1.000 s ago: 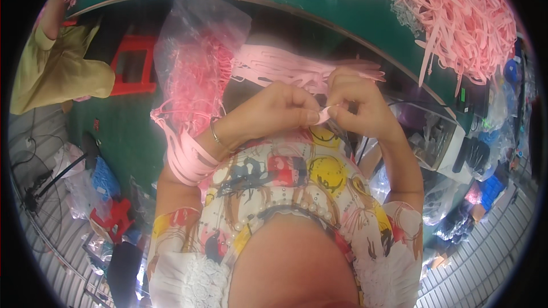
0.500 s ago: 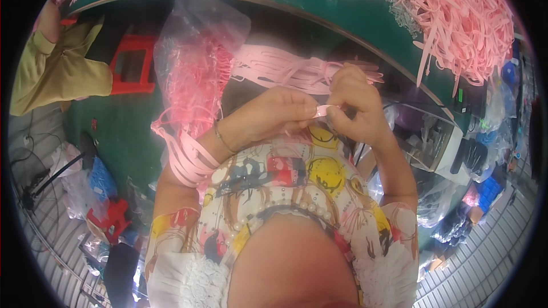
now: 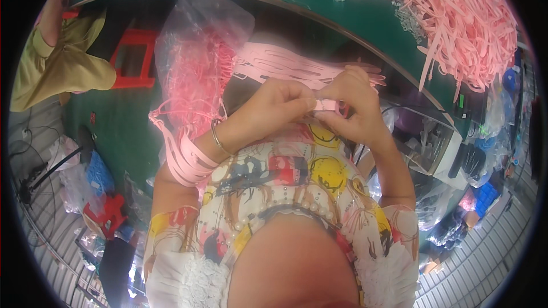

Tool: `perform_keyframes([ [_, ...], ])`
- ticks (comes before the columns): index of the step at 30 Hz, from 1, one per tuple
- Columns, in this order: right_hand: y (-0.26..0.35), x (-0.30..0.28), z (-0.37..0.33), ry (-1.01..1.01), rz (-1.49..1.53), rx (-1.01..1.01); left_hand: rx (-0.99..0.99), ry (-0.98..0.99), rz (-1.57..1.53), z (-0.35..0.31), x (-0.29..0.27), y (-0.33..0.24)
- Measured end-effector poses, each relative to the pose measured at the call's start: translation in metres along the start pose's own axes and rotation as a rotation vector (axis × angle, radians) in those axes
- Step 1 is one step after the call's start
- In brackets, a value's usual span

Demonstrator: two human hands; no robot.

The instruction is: The person repeatedly picks up pink rubber bands from a pile on a green table, stretches them, and ties them into loops by hand. The tied loops are placed on the table as the process continues.

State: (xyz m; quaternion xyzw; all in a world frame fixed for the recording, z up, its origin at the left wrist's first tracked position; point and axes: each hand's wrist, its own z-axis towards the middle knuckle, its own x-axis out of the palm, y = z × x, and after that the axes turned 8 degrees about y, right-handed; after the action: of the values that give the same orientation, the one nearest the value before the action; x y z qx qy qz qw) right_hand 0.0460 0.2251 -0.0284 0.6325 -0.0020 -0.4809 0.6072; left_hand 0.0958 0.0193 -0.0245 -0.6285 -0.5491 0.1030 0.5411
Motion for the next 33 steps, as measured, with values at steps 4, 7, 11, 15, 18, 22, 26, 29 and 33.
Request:
perform_keyframes([
  [4,-0.007,0.004,-0.004,-0.055,0.095,-0.046,0.018,0.025,-0.091,0.001,0.000,0.001],
  [7,-0.008,0.009,-0.005,-0.104,0.227,-0.030,0.035,0.096,-0.320,0.003,-0.001,0.006],
  [11,0.000,0.003,-0.001,-0.040,0.276,0.095,0.154,-0.044,-0.021,0.001,0.004,0.002],
  [15,0.006,-0.002,-0.001,0.017,0.154,0.148,0.546,-0.219,0.644,0.005,0.004,0.010],
  [18,0.011,0.003,-0.001,-0.039,0.131,0.241,0.631,-0.323,0.881,0.004,0.005,0.007],
  [22,0.012,0.009,-0.001,-0.098,0.152,0.334,0.624,-0.369,0.940,0.003,0.002,0.008],
  [26,0.012,0.012,0.000,-0.087,0.139,0.252,0.295,-0.178,0.404,-0.001,-0.004,0.005],
  [29,0.016,0.016,0.000,-0.122,0.221,0.316,0.277,-0.125,0.328,-0.001,-0.007,0.010],
  [33,0.014,0.019,-0.002,-0.123,0.257,0.297,0.179,-0.071,0.130,-0.003,-0.005,0.006],
])
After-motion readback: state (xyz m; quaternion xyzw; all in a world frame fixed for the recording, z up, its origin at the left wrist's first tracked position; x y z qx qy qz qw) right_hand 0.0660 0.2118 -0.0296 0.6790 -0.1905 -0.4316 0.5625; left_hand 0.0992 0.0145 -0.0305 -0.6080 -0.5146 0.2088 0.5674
